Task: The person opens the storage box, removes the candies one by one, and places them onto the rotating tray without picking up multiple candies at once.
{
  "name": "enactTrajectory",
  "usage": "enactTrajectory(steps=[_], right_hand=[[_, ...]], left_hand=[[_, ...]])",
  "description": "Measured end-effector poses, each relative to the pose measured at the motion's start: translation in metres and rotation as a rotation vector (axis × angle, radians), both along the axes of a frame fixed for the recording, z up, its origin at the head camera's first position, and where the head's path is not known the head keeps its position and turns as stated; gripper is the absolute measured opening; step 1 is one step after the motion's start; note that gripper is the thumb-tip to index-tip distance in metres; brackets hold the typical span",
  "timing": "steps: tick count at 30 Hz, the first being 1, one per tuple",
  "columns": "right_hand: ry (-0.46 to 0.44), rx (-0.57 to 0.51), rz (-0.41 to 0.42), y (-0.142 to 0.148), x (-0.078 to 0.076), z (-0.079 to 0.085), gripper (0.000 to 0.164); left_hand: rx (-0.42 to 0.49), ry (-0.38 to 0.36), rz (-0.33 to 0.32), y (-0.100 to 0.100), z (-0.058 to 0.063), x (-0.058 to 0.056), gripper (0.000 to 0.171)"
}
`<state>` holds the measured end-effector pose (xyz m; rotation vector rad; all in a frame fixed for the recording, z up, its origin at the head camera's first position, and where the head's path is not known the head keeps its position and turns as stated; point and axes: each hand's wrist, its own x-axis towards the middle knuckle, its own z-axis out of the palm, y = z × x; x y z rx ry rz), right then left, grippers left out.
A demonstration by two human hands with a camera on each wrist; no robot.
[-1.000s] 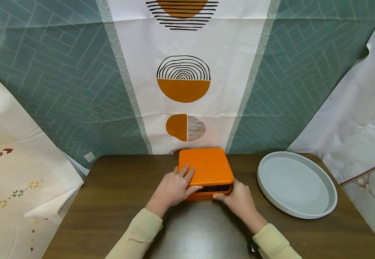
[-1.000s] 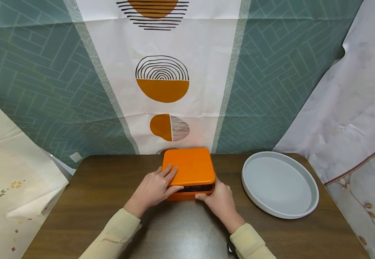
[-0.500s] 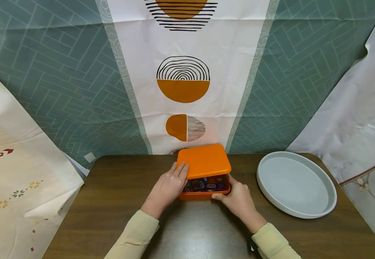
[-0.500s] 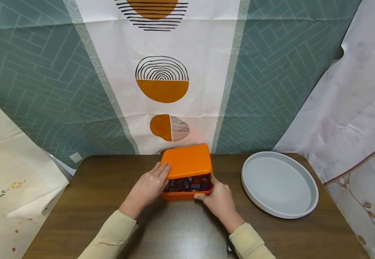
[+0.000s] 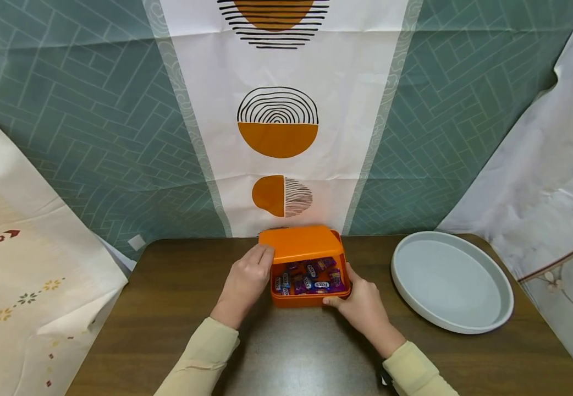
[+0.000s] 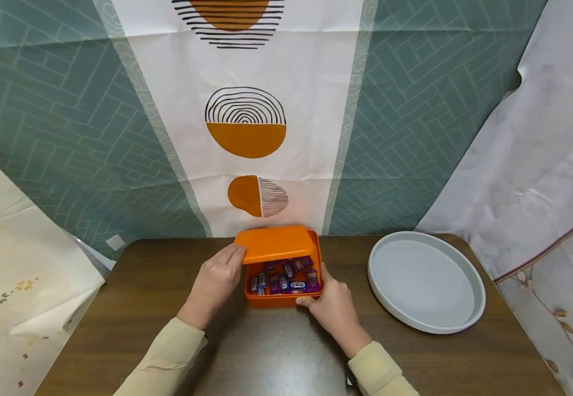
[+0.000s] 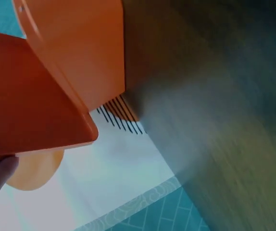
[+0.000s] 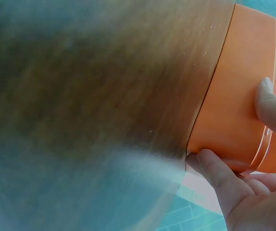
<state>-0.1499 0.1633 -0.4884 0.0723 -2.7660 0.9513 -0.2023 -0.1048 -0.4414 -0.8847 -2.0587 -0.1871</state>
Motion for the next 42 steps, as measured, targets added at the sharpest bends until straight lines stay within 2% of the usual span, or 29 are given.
enactTrajectory(steps=[9,14,22,28,31,38,42], right_hand=[[0.011,-0.004,-0.002,-0.001,0.002,0.001,0.103],[-0.009,0.006,0.000,-0.001,0.003,0.002,0.104],[-0.103,-0.005,0.028,0.002,0.003,0.008,0.093],[-0.168,-0.015,0.022,0.003,0.003,0.015,0.091],[-0.182,-0.019,0.021,0.002,0.003,0.016,0.088],[-0.170,-0.053,0.034,0.000,0.005,0.020,0.073],[-0.174,-0.061,0.028,0.000,0.006,0.019,0.073]], left_hand=[[0.119,0.096,-0.022,-0.008,0.016,-0.004,0.015],[0.210,0.086,0.003,-0.010,0.026,-0.001,0.016],[0.452,-0.047,0.051,-0.023,0.036,0.008,0.020],[0.585,-0.074,0.094,-0.031,0.038,0.012,0.018],[0.652,-0.111,0.113,-0.036,0.038,0.016,0.019],[0.786,-0.261,0.254,-0.058,0.036,0.027,0.023],[0.848,-0.353,0.353,-0.072,0.031,0.033,0.023]])
